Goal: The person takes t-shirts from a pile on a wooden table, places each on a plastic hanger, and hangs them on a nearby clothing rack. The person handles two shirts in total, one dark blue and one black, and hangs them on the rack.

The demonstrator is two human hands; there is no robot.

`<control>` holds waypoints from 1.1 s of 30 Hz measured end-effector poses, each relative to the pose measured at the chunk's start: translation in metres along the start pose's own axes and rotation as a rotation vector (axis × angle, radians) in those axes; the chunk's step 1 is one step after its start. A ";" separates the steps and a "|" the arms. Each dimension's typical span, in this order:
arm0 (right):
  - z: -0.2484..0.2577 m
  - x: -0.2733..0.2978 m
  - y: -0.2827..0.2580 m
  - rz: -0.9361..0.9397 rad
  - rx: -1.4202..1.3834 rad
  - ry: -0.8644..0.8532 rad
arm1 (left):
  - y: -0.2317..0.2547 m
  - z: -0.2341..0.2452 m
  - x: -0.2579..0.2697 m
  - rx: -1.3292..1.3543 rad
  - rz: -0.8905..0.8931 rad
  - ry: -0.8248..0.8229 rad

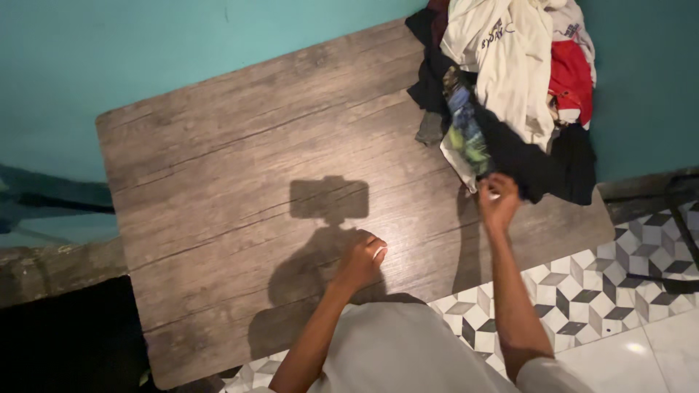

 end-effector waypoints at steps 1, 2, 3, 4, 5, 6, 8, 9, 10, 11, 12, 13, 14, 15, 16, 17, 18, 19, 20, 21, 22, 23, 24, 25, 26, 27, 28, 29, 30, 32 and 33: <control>-0.009 0.017 -0.008 -0.048 -0.076 -0.027 | 0.000 0.001 0.001 0.009 -0.018 0.025; -0.016 0.032 -0.024 0.056 -0.014 -0.063 | 0.001 0.002 0.004 0.019 -0.033 0.048; -0.022 0.046 -0.040 0.161 0.047 -0.099 | 0.000 0.001 0.006 0.043 -0.046 0.045; -0.030 0.063 -0.051 0.135 0.003 -0.160 | -0.002 -0.001 0.009 0.066 -0.060 0.042; -0.038 0.080 -0.062 0.109 -0.041 -0.221 | -0.005 -0.004 0.012 0.090 -0.073 0.040; -0.046 0.097 -0.071 0.052 -0.084 -0.297 | -0.010 -0.009 0.017 0.108 -0.045 0.035; -0.059 0.128 -0.092 -0.012 -0.145 -0.398 | -0.023 -0.023 0.025 0.144 0.009 0.027; -0.063 0.141 -0.102 -0.019 -0.164 -0.424 | -0.027 -0.030 0.027 0.186 -0.028 0.050; -0.067 0.154 -0.113 -0.025 -0.193 -0.471 | -0.033 -0.039 0.025 0.227 -0.067 0.074; -0.069 0.166 -0.123 -0.031 -0.223 -0.518 | -0.038 -0.049 0.024 0.267 -0.106 0.098; -0.072 0.173 -0.132 -0.037 -0.252 -0.563 | -0.047 -0.062 0.021 0.284 -0.003 0.131; -0.075 0.178 -0.139 -0.079 -0.278 -0.639 | -0.055 -0.076 0.014 0.301 0.100 0.164; -0.074 0.186 -0.145 -0.123 -0.301 -0.714 | -0.062 -0.090 0.008 0.318 0.204 0.194; -0.072 0.193 -0.151 -0.168 -0.325 -0.789 | -0.067 -0.104 0.000 0.297 0.302 0.193; -0.069 0.196 -0.156 -0.200 -0.315 -0.846 | -0.071 -0.115 -0.011 0.275 0.397 0.193; -0.068 0.197 -0.160 -0.233 -0.304 -0.903 | -0.077 -0.121 -0.018 0.253 0.491 0.192; -0.066 0.199 -0.164 -0.266 -0.292 -0.960 | -0.081 -0.125 -0.024 0.158 0.548 0.147; -0.063 0.196 -0.169 -0.247 -0.318 -0.929 | -0.085 -0.128 -0.029 0.062 0.603 0.103; -0.059 0.192 -0.174 -0.226 -0.343 -0.896 | -0.089 -0.129 -0.034 -0.036 0.655 0.060; -0.055 0.190 -0.177 -0.204 -0.368 -0.863 | -0.093 -0.131 -0.037 -0.010 0.661 0.027; -0.049 0.187 -0.179 -0.208 -0.361 -0.794 | -0.098 -0.132 -0.037 0.018 0.669 -0.006; -0.044 0.184 -0.179 -0.211 -0.355 -0.724 | -0.104 -0.134 -0.036 0.045 0.677 -0.040; -0.040 0.180 -0.179 -0.212 -0.350 -0.657 | -0.110 -0.134 -0.035 0.032 0.648 -0.053; -0.034 0.176 -0.178 -0.202 -0.342 -0.572 | -0.117 -0.135 -0.035 0.020 0.620 -0.065; -0.029 0.172 -0.176 -0.192 -0.337 -0.490 | -0.125 -0.135 -0.031 0.005 0.594 -0.077; -0.023 0.168 -0.175 -0.182 -0.331 -0.407 | -0.133 -0.136 -0.024 0.142 0.622 -0.046; -0.020 0.165 -0.174 -0.143 -0.276 -0.359 | -0.142 -0.135 -0.018 0.279 0.653 -0.021; -0.015 0.161 -0.174 -0.104 -0.220 -0.312 | -0.151 -0.134 -0.010 0.443 0.692 -0.002; -0.011 0.159 -0.174 -0.067 -0.163 -0.265 | -0.157 -0.136 0.003 0.663 0.747 -0.020; -0.011 0.157 -0.172 -0.043 -0.057 -0.299 | -0.166 -0.134 0.032 1.094 0.881 -0.050; -0.011 0.156 -0.173 -0.030 -0.005 -0.317 | -0.167 -0.132 0.045 1.234 0.919 -0.069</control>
Point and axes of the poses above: each hand's wrist, its own x-axis away from the middle knuckle, its own z-axis out of the back of the hand, y = z × x, the point moved 5 cm from there along -x, towards the middle knuckle, and after that the axes turned 9 degrees about -x, right-handed, at the moved point
